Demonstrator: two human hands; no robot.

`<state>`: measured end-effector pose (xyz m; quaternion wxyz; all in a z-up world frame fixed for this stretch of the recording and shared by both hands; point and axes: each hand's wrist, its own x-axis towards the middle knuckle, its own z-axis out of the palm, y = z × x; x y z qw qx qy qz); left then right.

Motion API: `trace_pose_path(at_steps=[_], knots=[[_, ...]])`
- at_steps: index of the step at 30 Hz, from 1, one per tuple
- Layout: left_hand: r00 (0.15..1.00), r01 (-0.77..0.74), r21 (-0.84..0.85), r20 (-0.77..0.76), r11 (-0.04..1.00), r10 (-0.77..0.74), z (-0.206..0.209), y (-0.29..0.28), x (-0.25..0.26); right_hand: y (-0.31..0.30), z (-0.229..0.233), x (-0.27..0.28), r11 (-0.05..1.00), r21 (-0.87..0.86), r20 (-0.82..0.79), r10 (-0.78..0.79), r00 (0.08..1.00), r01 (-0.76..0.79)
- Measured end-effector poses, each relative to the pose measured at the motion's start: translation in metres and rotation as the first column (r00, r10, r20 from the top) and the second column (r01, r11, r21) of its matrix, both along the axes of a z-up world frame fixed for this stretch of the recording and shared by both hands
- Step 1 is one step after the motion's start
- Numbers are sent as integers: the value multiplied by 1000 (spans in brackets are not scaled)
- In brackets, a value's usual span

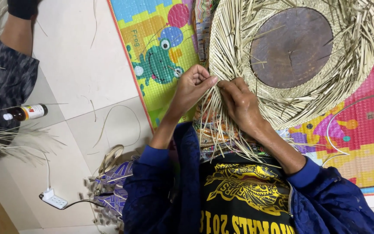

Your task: Weaving the brim of a hat using dried plant fibers

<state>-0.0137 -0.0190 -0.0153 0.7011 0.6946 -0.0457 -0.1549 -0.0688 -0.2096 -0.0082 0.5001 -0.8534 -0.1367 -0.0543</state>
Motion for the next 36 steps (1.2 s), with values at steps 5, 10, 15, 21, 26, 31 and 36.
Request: trace_pose_path(at_steps=[5,10,15,21,26,31,36], knots=[[997,56,13,-50,998,-55,18,6,2,-12,17,-2,997,-58,-73,52,996,-56],[994,112,129,-15,985,-111,15,15,16,-24,20,-4,991,-38,-162,121,979,-129],[953,268,336,48,903,-301,33,17,24,-37,39,-7,965,-58,-262,233,937,-256],[914,398,234,-186,887,-361,30,12,30,-46,66,-16,945,-228,-181,198,964,-236],[924,350,150,-216,925,-315,9,19,35,-66,45,-29,899,-381,-170,160,972,-215],[938,306,117,-209,945,-278,-4,20,36,-98,53,-49,871,-422,-283,135,950,-250],[959,212,139,-222,967,-178,4,13,31,-147,23,-69,860,-449,-392,52,919,-240]])
